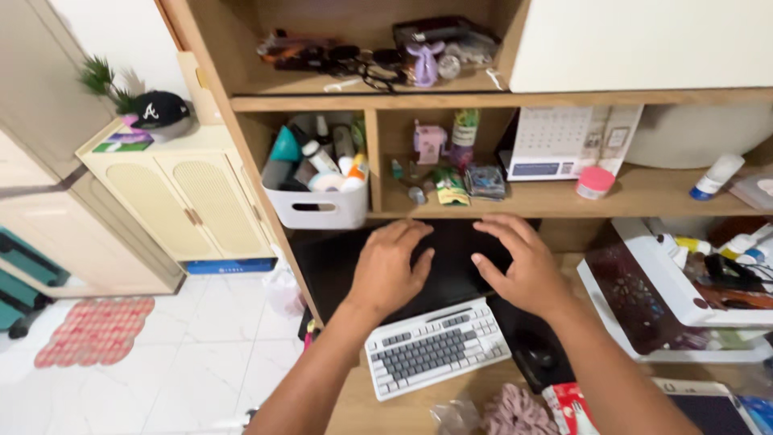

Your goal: The person organizes various items on a desk and in a nearby shelving unit, including a keyboard, a tablet, boxes, and small personal accessories.

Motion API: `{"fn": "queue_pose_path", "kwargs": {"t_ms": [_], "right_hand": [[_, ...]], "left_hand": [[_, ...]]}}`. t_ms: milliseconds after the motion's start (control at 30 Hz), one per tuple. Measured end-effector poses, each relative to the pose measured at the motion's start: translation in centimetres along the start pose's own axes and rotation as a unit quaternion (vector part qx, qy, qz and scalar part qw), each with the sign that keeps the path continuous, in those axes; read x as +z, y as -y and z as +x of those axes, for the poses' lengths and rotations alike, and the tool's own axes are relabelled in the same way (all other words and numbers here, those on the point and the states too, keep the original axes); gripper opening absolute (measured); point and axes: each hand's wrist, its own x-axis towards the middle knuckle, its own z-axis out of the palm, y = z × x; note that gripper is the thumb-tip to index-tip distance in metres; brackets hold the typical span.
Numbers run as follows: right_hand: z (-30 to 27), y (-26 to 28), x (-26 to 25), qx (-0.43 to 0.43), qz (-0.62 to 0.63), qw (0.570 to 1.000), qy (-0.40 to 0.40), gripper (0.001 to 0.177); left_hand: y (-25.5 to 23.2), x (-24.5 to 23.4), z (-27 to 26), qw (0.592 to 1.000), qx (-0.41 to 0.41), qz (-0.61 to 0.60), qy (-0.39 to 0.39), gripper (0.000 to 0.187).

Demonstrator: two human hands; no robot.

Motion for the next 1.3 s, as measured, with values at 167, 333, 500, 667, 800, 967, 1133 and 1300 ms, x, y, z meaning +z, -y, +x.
{"fn": "queue_pose_path", "kwargs": {"t_ms": [167,333,500,667,800,967,1133,1300], "right_hand": [[6.4,4.4,0.4,-0.057,-0.046,0.997,0.016,0.047],[12.7,7.1,1.6,-0.114,-0.084,0.99,0.021,0.047],[17.9,8.6,3.0,-0.111,-0.106,0.988,0.017,0.043],[20.8,8.7,4.4,-0.128,-0.132,0.983,-0.005,0.037],[20.7,8.6,5.1,-0.122,-0.132,0.984,-0.004,0.035],[19.3,8.3,5.2,-0.128,-0.117,0.985,-0.012,0.034],[18.5,7.8,5.1,-0.145,-0.116,0.982,-0.019,0.035],[18.8,7.7,5.3,-0.153,-0.129,0.979,-0.021,0.034]], "left_hand": [[2.7,-5.8,4.2,0.998,0.043,0.02,-0.035,0.027],[6.8,-11.2,8.9,0.996,0.042,0.048,-0.068,0.024],[11.4,-15.9,14.1,0.976,0.072,0.134,-0.156,0.027],[16.8,-17.2,20.2,0.97,-0.049,0.235,-0.033,0.034],[20.5,-15.7,24.1,0.947,-0.105,0.299,0.044,0.037],[22.9,-14.2,25.7,0.916,-0.16,0.344,0.13,0.03],[25.4,-12.9,26.5,0.909,-0.149,0.38,0.082,0.023],[23.9,-13.6,25.1,0.945,-0.109,0.304,-0.053,0.025]]}}
